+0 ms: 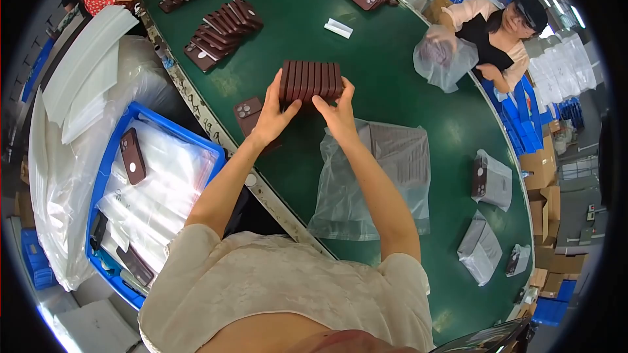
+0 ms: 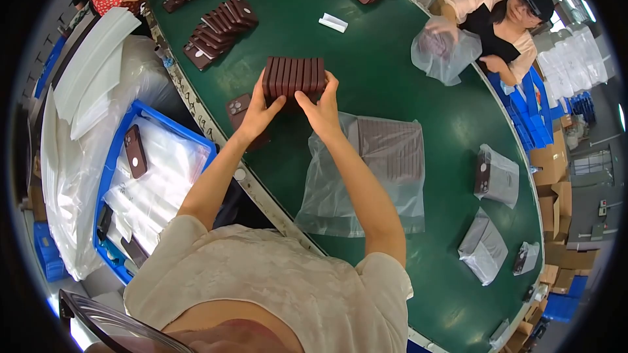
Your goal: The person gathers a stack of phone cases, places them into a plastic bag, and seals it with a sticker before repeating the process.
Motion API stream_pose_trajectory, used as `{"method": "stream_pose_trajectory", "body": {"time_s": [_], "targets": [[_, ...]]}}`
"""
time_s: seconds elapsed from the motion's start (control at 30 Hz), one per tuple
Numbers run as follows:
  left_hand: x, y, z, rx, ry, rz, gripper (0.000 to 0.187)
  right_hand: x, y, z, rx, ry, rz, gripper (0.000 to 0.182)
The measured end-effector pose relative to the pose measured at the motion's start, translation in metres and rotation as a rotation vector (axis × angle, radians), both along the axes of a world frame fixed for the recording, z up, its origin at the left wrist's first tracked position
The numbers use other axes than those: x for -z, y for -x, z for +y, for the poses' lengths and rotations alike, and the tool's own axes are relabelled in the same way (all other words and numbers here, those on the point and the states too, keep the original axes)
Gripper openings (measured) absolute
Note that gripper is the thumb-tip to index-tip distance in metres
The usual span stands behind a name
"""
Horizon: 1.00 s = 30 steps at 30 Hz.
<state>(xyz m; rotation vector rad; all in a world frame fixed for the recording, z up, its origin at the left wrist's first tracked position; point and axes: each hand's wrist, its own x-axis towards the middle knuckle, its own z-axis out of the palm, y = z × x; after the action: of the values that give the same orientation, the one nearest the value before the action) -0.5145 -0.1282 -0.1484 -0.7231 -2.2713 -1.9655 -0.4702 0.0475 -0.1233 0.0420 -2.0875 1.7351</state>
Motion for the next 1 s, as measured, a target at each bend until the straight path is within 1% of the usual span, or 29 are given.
{"method": "stream_pose_trajectory", "body": {"time_s": [0.1, 0.13, 0.23, 0.27, 0.37, 0.4, 0.5, 0.53, 0.6, 0.63, 0.67, 0.7, 0.77, 0.8, 0.87, 0.9, 0.93, 1.0], "targets": [[0.018, -0.006, 0.001, 0.068, -0.096, -0.093, 0.085, -0.021, -0.004, 0.001, -0.031, 0.321, -0.228, 0.066], [0.025, -0.008, 0.001, 0.067, -0.095, -0.099, 0.085, -0.021, -0.006, -0.001, -0.03, 0.323, -0.234, 0.066], [0.024, -0.009, 0.006, 0.07, -0.178, -0.156, 0.084, -0.026, 0.006, 0.0, 0.064, 0.315, -0.412, 0.069], [0.023, -0.011, 0.009, 0.07, -0.176, -0.153, 0.084, -0.027, 0.008, -0.002, 0.064, 0.316, -0.41, 0.069], [0.017, -0.026, 0.022, -0.056, 0.011, 0.097, 0.081, -0.029, 0.008, -0.007, 0.124, 0.434, -0.331, 0.065], [0.014, -0.03, 0.022, -0.055, 0.005, 0.098, 0.081, -0.029, 0.006, -0.006, 0.126, 0.429, -0.329, 0.065], [-0.009, -0.026, 0.018, -0.115, 0.116, 0.085, 0.074, -0.034, 0.009, 0.002, 0.08, 0.218, -0.335, 0.068], [-0.019, -0.022, 0.015, -0.114, 0.112, 0.089, 0.074, -0.037, 0.013, 0.009, 0.081, 0.214, -0.33, 0.068], [-0.052, -0.014, 0.005, -0.075, 0.324, -0.129, 0.072, -0.042, 0.022, 0.029, -0.073, 0.009, -0.408, 0.065], [-0.056, -0.013, 0.0, -0.053, 0.437, -0.244, 0.074, -0.038, 0.02, 0.03, -0.153, -0.085, -0.45, 0.064], [-0.044, -0.008, 0.0, -0.054, 0.442, -0.248, 0.074, -0.017, 0.019, 0.026, -0.156, -0.081, -0.453, 0.064], [-0.02, 0.003, 0.005, -0.111, 0.515, -0.252, 0.077, 0.024, 0.024, 0.024, -0.062, -0.203, -0.472, 0.065], [0.013, 0.021, 0.017, -0.224, 0.656, -0.251, 0.086, 0.082, 0.034, 0.023, 0.135, -0.449, -0.5, 0.068], [0.004, 0.022, 0.023, -0.222, 0.652, -0.245, 0.086, 0.08, 0.036, 0.025, 0.14, -0.451, -0.495, 0.068], [-0.026, 0.004, 0.037, -0.25, 0.714, -0.277, 0.097, 0.076, 0.025, 0.023, 0.166, -0.405, -0.448, 0.067], [-0.032, -0.006, 0.038, -0.262, 0.751, -0.299, 0.103, 0.075, 0.015, 0.019, 0.177, -0.378, -0.433, 0.067], [-0.035, -0.008, 0.038, -0.258, 0.756, -0.307, 0.103, 0.066, 0.01, 0.018, 0.176, -0.376, -0.443, 0.067], [-0.04, -0.004, 0.039, -0.232, 0.778, -0.329, 0.108, 0.042, 0.006, 0.023, 0.15, -0.322, -0.456, 0.066]]}}
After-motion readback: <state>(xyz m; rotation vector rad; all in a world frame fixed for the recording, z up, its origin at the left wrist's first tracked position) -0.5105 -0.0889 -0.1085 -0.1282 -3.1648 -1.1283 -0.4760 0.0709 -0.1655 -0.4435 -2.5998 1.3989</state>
